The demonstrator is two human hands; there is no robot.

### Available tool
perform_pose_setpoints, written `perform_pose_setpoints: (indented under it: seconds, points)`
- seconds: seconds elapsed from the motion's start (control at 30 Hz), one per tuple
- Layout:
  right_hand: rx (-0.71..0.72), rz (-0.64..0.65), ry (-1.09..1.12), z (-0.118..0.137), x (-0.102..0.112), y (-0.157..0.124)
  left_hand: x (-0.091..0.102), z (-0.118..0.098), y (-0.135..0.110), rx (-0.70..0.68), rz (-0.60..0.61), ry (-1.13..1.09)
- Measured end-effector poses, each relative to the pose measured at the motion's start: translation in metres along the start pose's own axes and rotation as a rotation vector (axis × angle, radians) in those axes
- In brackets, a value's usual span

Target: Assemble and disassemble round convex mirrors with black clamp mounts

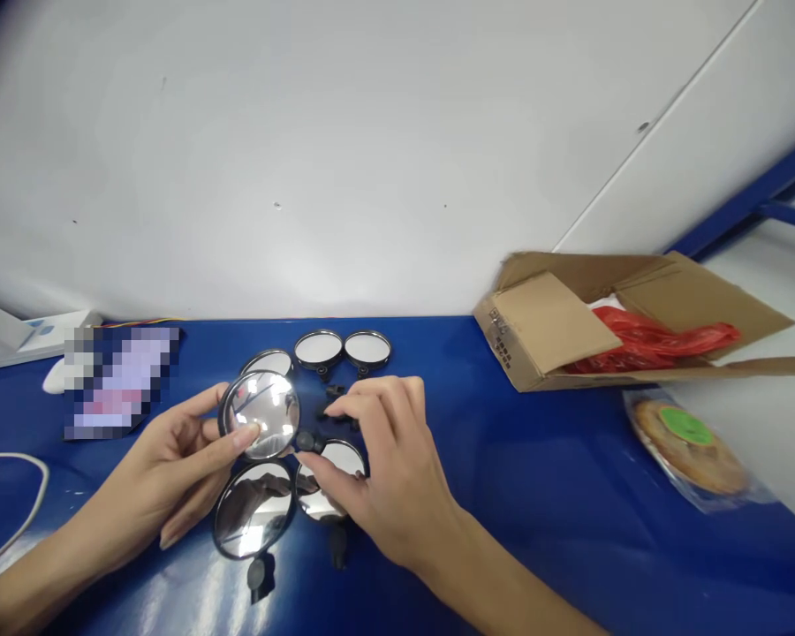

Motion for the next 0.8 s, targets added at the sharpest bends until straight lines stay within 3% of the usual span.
perform_pose_setpoints:
  seconds: [0.13, 0.23, 0.4, 0.5, 0.6, 0.8]
  points:
    - [0.106, 0.148, -0.041, 0.005, -0.016, 0.002, -0.008, 0.004, -0.001, 0.004, 0.042, 0.041]
    - [0.214, 0.161, -0.089, 0.014, -0.021, 0.0, -0.012, 0.006, -0.004, 0.025, 0.06, 0.065]
    - [0.293, 0.193, -0.088, 0.025, -0.032, -0.007, -0.009, 0.005, -0.009, 0.055, -0.039, 0.12]
    - [0.328, 0.213, -0.079, 0.032, -0.035, -0.01, -0.01, 0.003, -0.009, 0.053, -0.037, 0.108]
    - [0.268, 0.306, -0.001, 0.028, -0.036, -0.009, -0.011, 0.004, -0.009, 0.073, 0.039, 0.096]
    - [0.198, 0.552, 0.362, 0.029, -0.037, -0.011, -0.022, 0.009, -0.016, 0.197, 0.31, 0.055]
Point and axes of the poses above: each hand's wrist, its own y-axis towards the middle knuckle, its own x-axis out of the back of the hand, z = x × y, the point moved 10 cm from there along y, towards the middle knuckle
